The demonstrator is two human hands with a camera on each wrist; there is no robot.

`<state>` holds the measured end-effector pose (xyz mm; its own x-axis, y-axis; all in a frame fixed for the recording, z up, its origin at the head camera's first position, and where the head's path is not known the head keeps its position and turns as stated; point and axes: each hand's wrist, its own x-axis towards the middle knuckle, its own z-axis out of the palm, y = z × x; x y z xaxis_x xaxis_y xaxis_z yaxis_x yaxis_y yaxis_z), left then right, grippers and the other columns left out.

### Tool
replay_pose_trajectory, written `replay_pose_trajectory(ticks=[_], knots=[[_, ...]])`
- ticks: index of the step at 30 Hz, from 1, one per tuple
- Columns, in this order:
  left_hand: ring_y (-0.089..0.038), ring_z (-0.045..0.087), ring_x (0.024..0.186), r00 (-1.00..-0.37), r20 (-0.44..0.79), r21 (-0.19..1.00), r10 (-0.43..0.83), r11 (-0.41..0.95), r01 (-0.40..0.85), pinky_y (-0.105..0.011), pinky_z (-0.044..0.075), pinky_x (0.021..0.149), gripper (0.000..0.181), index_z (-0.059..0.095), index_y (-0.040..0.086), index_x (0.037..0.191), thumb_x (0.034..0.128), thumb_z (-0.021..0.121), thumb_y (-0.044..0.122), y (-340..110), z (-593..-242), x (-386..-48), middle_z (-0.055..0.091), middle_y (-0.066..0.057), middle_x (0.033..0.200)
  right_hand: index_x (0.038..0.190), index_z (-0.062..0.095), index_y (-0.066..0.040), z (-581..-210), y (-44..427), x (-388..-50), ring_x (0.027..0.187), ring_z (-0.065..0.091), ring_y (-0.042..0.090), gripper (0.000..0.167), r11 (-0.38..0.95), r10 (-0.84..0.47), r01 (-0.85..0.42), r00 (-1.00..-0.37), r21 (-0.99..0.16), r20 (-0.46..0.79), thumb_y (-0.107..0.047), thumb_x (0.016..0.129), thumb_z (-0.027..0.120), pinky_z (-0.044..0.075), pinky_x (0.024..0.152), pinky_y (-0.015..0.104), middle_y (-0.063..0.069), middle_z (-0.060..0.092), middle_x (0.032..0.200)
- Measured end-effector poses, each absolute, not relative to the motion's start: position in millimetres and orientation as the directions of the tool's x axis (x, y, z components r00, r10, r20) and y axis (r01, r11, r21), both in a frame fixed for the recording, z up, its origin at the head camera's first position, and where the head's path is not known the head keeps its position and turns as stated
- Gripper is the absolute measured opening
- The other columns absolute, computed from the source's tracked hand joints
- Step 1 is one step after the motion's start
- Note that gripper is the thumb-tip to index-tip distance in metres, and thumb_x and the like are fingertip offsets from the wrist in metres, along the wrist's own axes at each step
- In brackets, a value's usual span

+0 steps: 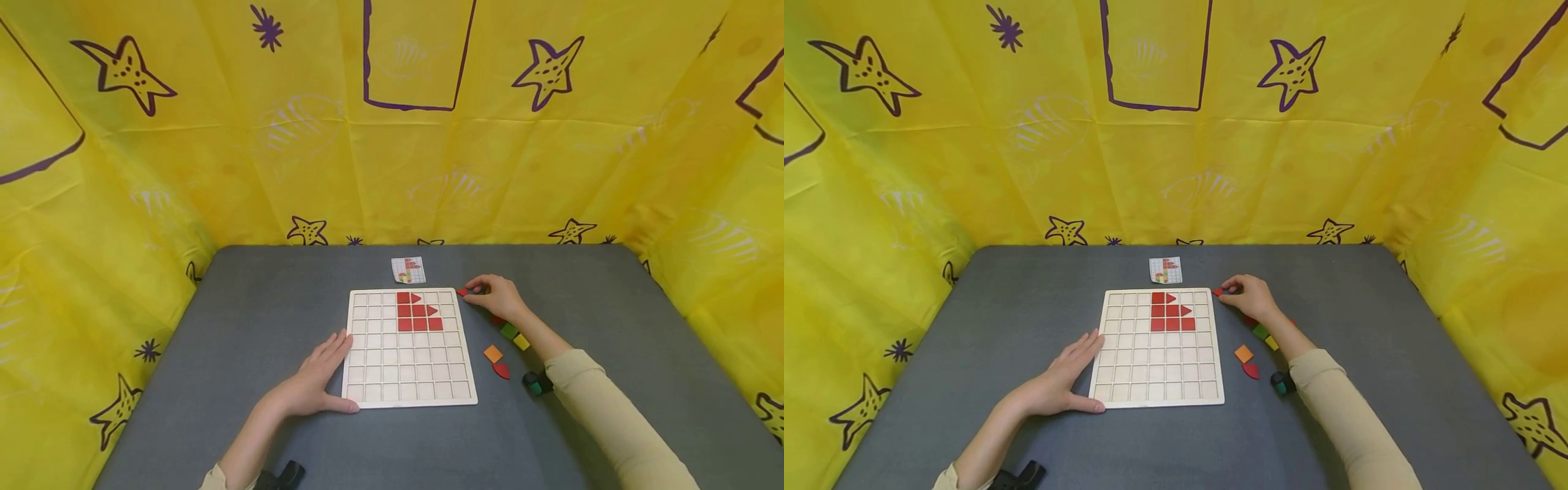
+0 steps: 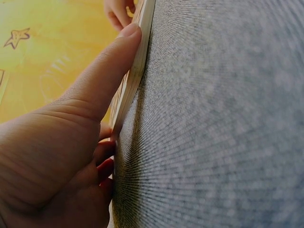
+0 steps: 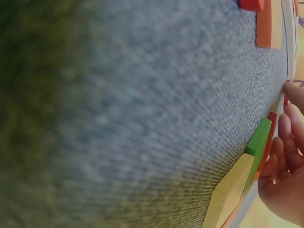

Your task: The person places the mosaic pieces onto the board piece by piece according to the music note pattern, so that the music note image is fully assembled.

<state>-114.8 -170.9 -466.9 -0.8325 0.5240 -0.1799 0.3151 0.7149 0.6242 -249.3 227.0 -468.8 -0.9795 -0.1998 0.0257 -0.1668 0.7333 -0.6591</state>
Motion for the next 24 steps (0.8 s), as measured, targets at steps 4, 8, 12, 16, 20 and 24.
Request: replay_pose_trajectory(ticks=[4, 8, 12, 16, 20, 24], knots=[[-0.037, 0.006, 0.147, -0.833, -0.18, 0.626, 0.523, 0.714, 0.313, -0.063, 0.015, 0.11, 0.118, 0.017, 0.002, 0.155, 0.0713, 0.08, 0.057, -170.4, -467.0, -114.7, 0.01, -0.016, 0.162, 0.106, 0.073, -0.008, -470.1, 229.6, -246.0, 0.074, 0.052, 0.02, 0.03, 0.734, -0.184, -0.167, -0.982, -0.658, 0.044, -0.026, 0.083, 0.079, 0.041, 0.07, 0.035, 0.005, 0.064, 0.091], [-0.037, 0.006, 0.147, -0.835, -0.184, 0.624, 0.518, 0.718, 0.308, -0.063, 0.015, 0.11, 0.119, 0.017, 0.002, 0.155, 0.071, 0.08, 0.057, -170.1, -466.8, -114.3, 0.01, -0.016, 0.162, 0.107, 0.073, -0.01, -469.5, 232.1, -239.2, 0.073, 0.051, 0.02, 0.031, 0.713, -0.176, -0.151, -0.984, -0.684, 0.035, -0.029, 0.083, 0.079, 0.041, 0.066, 0.034, 0.004, 0.063, 0.092], [-0.037, 0.006, 0.147, -0.838, -0.188, 0.617, 0.513, 0.725, 0.306, -0.063, 0.015, 0.11, 0.119, 0.017, 0.003, 0.155, 0.0706, 0.08, 0.057, -170.1, -466.2, -114.2, 0.01, -0.015, 0.162, 0.108, 0.073, -0.012, -466.4, 232.2, -227.4, 0.072, 0.051, 0.02, 0.033, 0.681, -0.194, -0.147, -0.981, -0.717, 0.016, -0.033, 0.083, 0.079, 0.042, 0.062, 0.033, 0.002, 0.063, 0.092], [-0.037, 0.006, 0.147, -0.839, -0.193, 0.614, 0.509, 0.729, 0.301, -0.063, 0.016, 0.11, 0.119, 0.017, 0.003, 0.155, 0.0705, 0.081, 0.057, -170.0, -465.4, -114.6, 0.009, -0.015, 0.162, 0.105, 0.073, -0.015, -465.6, 227.9, -215.7, 0.077, 0.052, 0.019, 0.031, 0.657, -0.213, -0.153, -0.977, -0.738, 0.012, -0.035, 0.081, 0.08, 0.043, 0.067, 0.033, 0.0, 0.062, 0.091], [-0.037, 0.006, 0.147, -0.838, -0.193, 0.616, 0.511, 0.728, 0.302, -0.063, 0.016, 0.11, 0.119, 0.017, 0.003, 0.155, 0.0706, 0.081, 0.057, -170.1, -465.5, -114.9, 0.009, -0.015, 0.162, 0.1, 0.073, -0.018, -466.6, 221.3, -207.4, 0.082, 0.052, 0.018, 0.028, 0.652, -0.229, -0.163, -0.973, -0.741, 0.014, -0.035, 0.079, 0.082, 0.041, 0.072, 0.033, -0.002, 0.062, 0.09], [-0.037, 0.006, 0.147, -0.837, -0.19, 0.616, 0.513, 0.726, 0.305, -0.063, 0.016, 0.11, 0.119, 0.017, 0.003, 0.155, 0.0707, 0.081, 0.056, -170.0, -466.2, -114.9, 0.009, -0.015, 0.162, 0.096, 0.074, -0.016, -466.0, 214.7, -201.6, 0.08, 0.051, 0.018, 0.027, 0.654, -0.258, -0.213, -0.965, -0.726, 0.05, -0.031, 0.077, 0.084, 0.04, 0.07, 0.032, -0.001, 0.063, 0.086]])
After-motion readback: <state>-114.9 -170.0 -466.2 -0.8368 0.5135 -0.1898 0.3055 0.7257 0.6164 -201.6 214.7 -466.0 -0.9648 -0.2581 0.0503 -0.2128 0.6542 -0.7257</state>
